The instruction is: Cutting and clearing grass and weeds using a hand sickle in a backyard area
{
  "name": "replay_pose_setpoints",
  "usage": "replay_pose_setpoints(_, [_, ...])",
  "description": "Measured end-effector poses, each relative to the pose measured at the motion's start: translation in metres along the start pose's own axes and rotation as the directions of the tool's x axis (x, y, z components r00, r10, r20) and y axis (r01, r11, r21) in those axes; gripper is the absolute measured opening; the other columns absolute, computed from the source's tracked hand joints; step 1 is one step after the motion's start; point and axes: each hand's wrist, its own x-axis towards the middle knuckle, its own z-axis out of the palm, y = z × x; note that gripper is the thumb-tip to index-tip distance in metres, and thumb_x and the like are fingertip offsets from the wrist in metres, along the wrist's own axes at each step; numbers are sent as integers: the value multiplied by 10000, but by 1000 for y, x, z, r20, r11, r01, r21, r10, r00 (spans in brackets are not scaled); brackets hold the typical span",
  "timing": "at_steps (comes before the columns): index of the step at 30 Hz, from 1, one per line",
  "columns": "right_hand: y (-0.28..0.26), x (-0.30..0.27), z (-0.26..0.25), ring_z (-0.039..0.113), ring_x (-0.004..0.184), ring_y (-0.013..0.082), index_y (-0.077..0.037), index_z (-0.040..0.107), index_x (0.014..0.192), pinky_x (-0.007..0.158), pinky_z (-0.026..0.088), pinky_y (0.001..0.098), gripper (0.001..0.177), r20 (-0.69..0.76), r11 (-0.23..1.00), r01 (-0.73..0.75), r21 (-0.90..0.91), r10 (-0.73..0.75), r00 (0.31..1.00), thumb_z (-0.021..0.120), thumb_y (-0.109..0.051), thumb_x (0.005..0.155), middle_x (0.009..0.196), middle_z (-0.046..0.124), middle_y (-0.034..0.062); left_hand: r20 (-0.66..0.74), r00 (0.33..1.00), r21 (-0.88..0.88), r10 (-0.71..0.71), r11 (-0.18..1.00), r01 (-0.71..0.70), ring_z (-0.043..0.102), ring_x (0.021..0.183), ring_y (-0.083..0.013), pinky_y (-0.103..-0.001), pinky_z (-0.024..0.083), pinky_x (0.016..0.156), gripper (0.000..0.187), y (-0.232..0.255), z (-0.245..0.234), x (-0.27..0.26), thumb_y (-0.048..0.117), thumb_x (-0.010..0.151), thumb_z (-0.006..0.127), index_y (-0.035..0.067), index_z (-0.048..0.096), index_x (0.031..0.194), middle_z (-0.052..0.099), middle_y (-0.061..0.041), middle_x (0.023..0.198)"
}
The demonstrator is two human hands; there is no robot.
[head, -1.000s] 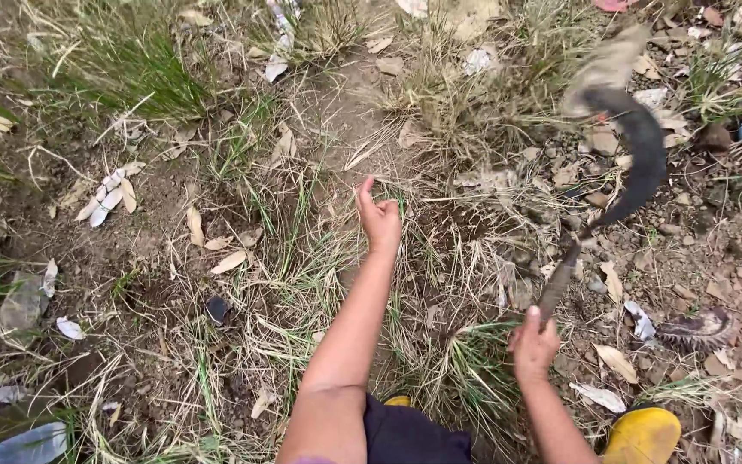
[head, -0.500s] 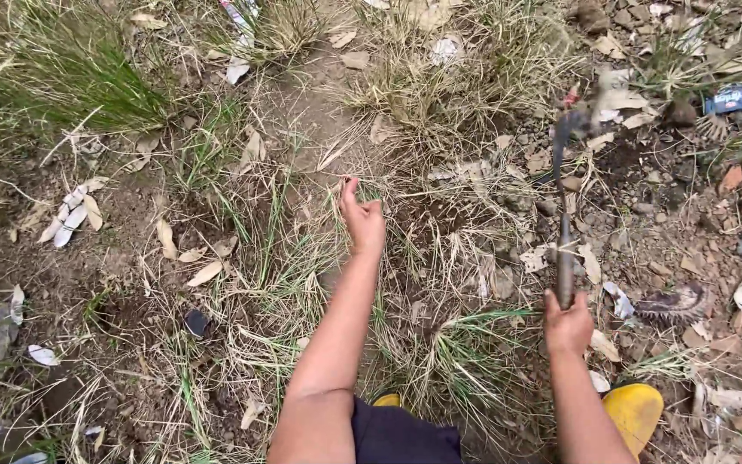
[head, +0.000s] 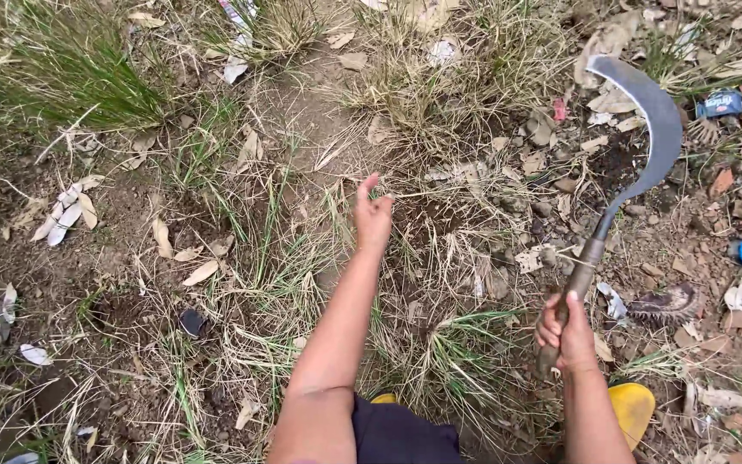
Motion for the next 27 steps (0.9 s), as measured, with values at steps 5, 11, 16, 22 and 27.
replay_pose_setpoints(5, [22, -7, -22, 283, 272, 63, -81, 461, 740, 249, 237, 194, 226, 223, 994, -108, -22, 110, 968, 460, -275, 856, 414, 369, -38, 193, 981, 166, -3, 986, -29, 491, 852, -118, -245, 405, 759, 254, 18, 14, -1, 51, 784, 489, 114, 543, 1024, 537, -57, 1114])
replay_pose_setpoints(11, [37, -19, 7, 301, 289, 86, -68, 441, 757, 263, 257, 194, 163, 270, 965, -227, -129, 255, 928, 518, -199, 816, 436, 397, -12, 21, 999, 144, 27, 989, -30, 433, 634, -69, -169, 394, 549, 207, 23, -2, 10, 129, 787, 543, 139, 556, 993, 535, -51, 1072])
replay_pose_setpoints(16, [41, -21, 11, 306, 260, 113, -63, 441, 689, 273, 271, 226, 206, 358, 949, -227, -219, 295, 886, 536, -203, 806, 390, 397, 0, 16, 989, 52, 144, 988, -144, 506, 939, -185, -312, 436, 821, 222, 13, -20, 22, 216, 789, 543, 130, 553, 993, 535, -63, 1046])
replay_pose_setpoints(22, [46, -20, 13, 328, 280, 115, -77, 417, 736, 283, 274, 215, 169, 364, 919, -249, -306, 354, 861, 541, -161, 813, 420, 420, 8, -241, 966, 51, 91, 995, -81, 568, 781, -133, -227, 500, 688, 161, 15, -30, 27, 107, 732, 620, 88, 580, 887, 605, -44, 858])
replay_pose_setpoints(27, [40, -24, 20, 301, 261, 105, -69, 429, 773, 253, 239, 215, 141, 420, 931, -219, -291, 330, 845, 556, -127, 791, 413, 402, -4, -252, 960, -38, 122, 990, -136, 543, 807, -141, -257, 468, 717, 200, 17, -38, 28, 118, 755, 589, 61, 573, 946, 599, -61, 895])
